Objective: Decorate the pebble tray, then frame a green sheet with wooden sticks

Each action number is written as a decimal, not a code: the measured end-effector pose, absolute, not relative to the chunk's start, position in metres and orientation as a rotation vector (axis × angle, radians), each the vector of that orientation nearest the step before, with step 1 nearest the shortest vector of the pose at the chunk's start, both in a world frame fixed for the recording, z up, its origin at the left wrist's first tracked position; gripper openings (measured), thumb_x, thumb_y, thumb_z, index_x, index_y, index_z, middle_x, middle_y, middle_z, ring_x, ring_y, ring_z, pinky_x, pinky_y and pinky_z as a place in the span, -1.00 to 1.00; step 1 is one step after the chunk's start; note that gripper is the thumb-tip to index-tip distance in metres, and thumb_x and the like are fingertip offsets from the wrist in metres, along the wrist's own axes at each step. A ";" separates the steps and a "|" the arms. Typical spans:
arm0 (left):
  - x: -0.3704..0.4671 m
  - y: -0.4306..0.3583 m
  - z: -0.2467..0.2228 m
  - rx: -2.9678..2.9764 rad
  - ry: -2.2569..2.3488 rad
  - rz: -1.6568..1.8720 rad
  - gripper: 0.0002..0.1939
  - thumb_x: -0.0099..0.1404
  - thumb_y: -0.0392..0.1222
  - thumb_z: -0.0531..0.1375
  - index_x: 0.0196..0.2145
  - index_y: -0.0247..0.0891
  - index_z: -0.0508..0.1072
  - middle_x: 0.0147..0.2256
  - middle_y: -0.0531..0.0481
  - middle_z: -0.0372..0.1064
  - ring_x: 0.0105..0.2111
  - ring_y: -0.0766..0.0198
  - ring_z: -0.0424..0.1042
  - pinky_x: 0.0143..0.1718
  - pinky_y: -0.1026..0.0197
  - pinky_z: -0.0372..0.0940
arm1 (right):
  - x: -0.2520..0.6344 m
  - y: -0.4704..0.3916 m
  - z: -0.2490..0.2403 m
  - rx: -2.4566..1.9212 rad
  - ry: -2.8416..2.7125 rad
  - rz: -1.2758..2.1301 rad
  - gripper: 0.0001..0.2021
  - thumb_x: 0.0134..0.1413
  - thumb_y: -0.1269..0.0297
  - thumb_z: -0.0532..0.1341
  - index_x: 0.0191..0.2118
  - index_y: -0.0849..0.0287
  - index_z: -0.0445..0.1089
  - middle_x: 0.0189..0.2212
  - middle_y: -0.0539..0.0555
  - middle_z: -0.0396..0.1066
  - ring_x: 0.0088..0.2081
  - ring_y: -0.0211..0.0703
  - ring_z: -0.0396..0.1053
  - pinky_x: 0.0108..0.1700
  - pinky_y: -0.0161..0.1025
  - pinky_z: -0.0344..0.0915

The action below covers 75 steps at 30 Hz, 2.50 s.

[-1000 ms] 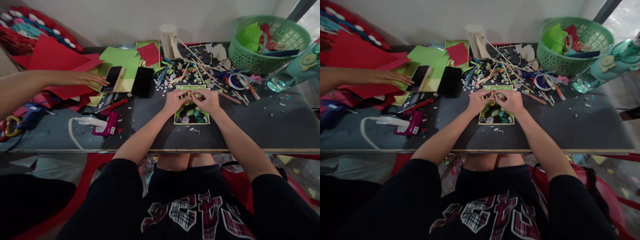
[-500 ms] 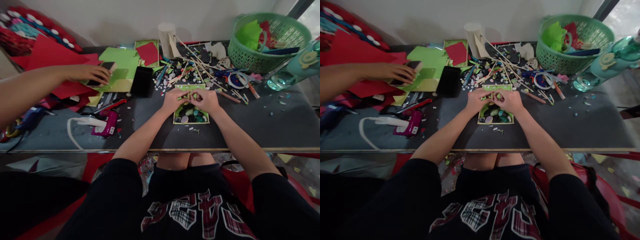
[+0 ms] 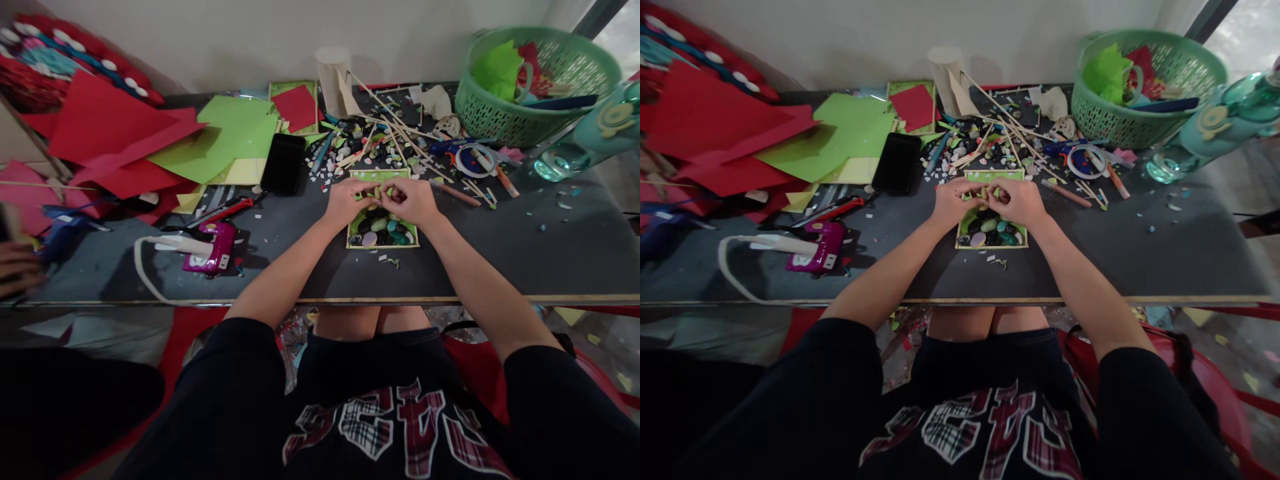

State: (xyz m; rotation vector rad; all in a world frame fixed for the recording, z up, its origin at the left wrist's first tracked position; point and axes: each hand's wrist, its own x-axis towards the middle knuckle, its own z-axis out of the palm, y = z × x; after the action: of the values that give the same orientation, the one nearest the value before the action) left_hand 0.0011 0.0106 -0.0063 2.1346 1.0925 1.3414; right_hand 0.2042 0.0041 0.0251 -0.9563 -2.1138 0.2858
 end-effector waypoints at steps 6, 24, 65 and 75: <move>0.000 0.012 -0.009 2.147 1.107 1.285 -0.51 0.27 0.31 0.30 -0.14 -0.14 0.69 -0.36 -0.05 0.61 -0.31 0.21 0.54 -0.21 0.19 0.39 | 0.203 0.004 0.026 -0.903 -2.091 0.366 -0.92 -0.03 0.33 0.20 -0.43 0.18 0.43 -0.65 -0.12 0.20 -0.58 -0.38 0.13 -0.43 -0.36 0.08; 0.005 0.013 -0.010 2.044 1.052 1.205 -0.27 0.20 0.50 0.21 -0.06 -0.19 0.67 -0.26 -0.08 0.63 -0.29 0.20 0.57 -0.15 0.17 0.42 | 0.198 0.004 0.034 -0.938 -1.913 0.745 -0.88 -0.11 0.24 0.20 -0.51 0.13 0.26 -0.65 -0.12 0.18 -0.57 -0.37 0.07 -0.47 -0.31 0.04; 0.008 0.014 -0.010 1.587 0.904 1.235 -0.36 -0.02 0.28 0.48 -0.15 -0.29 0.68 -0.29 -0.09 0.66 -0.32 0.21 0.61 -0.27 0.23 0.49 | 0.204 0.000 0.036 -0.973 -2.047 0.414 -0.79 0.08 0.20 0.19 -0.33 0.18 0.53 -0.60 -0.05 0.35 -0.55 -0.31 0.26 -0.42 -0.32 0.16; 0.009 0.013 -0.009 1.569 0.917 1.229 -0.35 -0.02 0.27 0.49 -0.14 -0.31 0.68 -0.28 -0.12 0.66 -0.31 0.19 0.61 -0.28 0.24 0.48 | 0.203 0.000 0.033 -1.004 -2.015 0.405 -0.78 0.06 0.18 0.20 -0.33 0.17 0.55 -0.61 -0.04 0.37 -0.57 -0.30 0.27 -0.43 -0.31 0.18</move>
State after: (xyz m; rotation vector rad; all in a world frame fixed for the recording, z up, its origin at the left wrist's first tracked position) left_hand 0.0086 0.0132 -0.0090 1.5686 0.9166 1.2293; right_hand 0.2029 0.0005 0.0334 -1.0037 -2.0153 0.4055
